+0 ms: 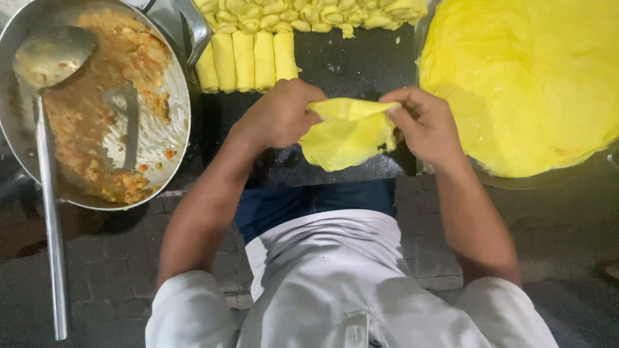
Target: The person repeatedly takes thin yellow crepe sheets, places a portion of a brown filling onto each, and rolls them into cylindrical shapes. The finished rolls are stacked on a metal tray next to the work surface.
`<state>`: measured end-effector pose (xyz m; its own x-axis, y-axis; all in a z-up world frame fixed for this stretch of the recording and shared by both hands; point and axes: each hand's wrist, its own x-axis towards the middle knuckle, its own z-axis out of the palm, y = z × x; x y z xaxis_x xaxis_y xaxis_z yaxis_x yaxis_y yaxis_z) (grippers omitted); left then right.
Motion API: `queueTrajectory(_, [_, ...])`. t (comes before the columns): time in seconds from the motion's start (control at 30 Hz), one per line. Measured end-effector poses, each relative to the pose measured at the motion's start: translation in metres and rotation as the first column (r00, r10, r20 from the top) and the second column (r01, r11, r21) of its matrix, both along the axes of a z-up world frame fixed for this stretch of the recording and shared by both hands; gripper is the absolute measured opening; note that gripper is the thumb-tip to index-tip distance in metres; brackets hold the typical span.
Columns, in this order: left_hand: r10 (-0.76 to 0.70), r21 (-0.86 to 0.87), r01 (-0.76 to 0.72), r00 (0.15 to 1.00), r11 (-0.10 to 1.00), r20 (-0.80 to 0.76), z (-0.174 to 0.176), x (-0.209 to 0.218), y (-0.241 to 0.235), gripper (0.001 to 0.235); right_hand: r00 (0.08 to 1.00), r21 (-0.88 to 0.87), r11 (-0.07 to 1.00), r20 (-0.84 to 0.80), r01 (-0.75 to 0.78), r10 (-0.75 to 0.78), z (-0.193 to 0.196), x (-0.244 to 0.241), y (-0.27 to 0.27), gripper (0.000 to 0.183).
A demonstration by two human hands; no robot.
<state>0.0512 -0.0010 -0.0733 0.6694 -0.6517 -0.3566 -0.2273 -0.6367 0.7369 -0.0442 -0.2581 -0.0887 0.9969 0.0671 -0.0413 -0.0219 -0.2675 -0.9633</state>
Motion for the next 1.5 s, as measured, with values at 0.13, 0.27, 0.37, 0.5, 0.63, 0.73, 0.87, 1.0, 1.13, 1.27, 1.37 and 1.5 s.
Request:
queueTrajectory(0.13, [0.037, 0.154, -0.031, 0.999, 0.988, -0.034, -0.011, 0.013, -0.02, 0.03, 0.999, -0.146, 0.989, 0.039, 0.035, -0.029, -0.031, 0.016, -0.005, 0.02])
queueTrajectory(0.27, [0.056, 0.206, -0.074, 0.994, 0.976, 0.091, -0.024, 0.015, -0.024, 0.028, 0.999, -0.213, 0.977, 0.027, 0.028, -0.023, -0.022, 0.018, -0.002, 0.017])
queueTrajectory(0.37, [0.033, 0.249, -0.078, 0.983, 0.965, 0.179, -0.032, 0.014, -0.024, 0.026, 1.0, -0.256, 0.966, -0.005, -0.014, 0.013, -0.008, 0.02, -0.002, 0.018])
queueTrajectory(0.5, [-0.007, 0.254, -0.076, 0.95, 0.964, 0.311, -0.023, 0.014, -0.025, 0.018, 0.999, -0.342, 0.939, 0.013, -0.027, 0.034, -0.014, 0.019, -0.013, 0.013])
queueTrajectory(0.63, [0.035, 0.183, -0.104, 0.939, 0.978, 0.343, -0.013, 0.01, -0.018, 0.015, 1.0, -0.344, 0.939, 0.024, 0.001, 0.008, -0.008, 0.023, -0.012, 0.012])
queueTrajectory(0.73, [0.074, 0.045, -0.094, 0.942, 0.995, 0.326, -0.003, 0.01, -0.012, 0.019, 0.999, -0.404, 0.914, 0.03, -0.017, 0.032, -0.002, 0.027, -0.012, 0.013])
queueTrajectory(0.87, [0.057, 0.067, -0.086, 0.934, 0.994, 0.352, -0.007, 0.012, -0.008, 0.022, 0.977, -0.488, 0.868, 0.122, -0.097, 0.177, 0.007, 0.031, 0.003, 0.029])
queueTrajectory(1.0, [0.045, 0.086, -0.09, 0.901, 0.992, 0.432, -0.016, 0.003, -0.005, 0.026, 0.94, -0.605, 0.756, 0.035, -0.249, 0.338, -0.007, 0.05, 0.025, 0.05])
queueTrajectory(1.13, [0.051, 0.089, -0.088, 0.935, 0.992, 0.351, 0.002, -0.007, 0.0, 0.022, 0.915, -0.54, 0.766, -0.019, -0.35, 0.404, -0.01, 0.062, 0.029, 0.049])
queueTrajectory(1.27, [0.062, 0.122, -0.139, 0.869, 0.983, 0.492, -0.006, -0.01, 0.009, 0.015, 0.836, -0.571, 0.762, 0.224, -0.304, 0.501, -0.017, 0.069, 0.024, 0.034])
queueTrajectory(1.37, [-0.012, 0.219, -0.253, 0.628, 0.942, 0.779, -0.015, -0.017, 0.01, 0.011, 0.83, -0.676, 0.72, 0.306, -0.156, 0.466, -0.026, 0.071, 0.024, 0.042])
queueTrajectory(1.5, [-0.047, 0.168, -0.287, 0.385, 0.943, 0.922, -0.011, -0.025, 0.01, 0.038, 0.767, -0.693, 0.72, 0.451, -0.02, 0.456, -0.021, 0.064, 0.023, 0.032])
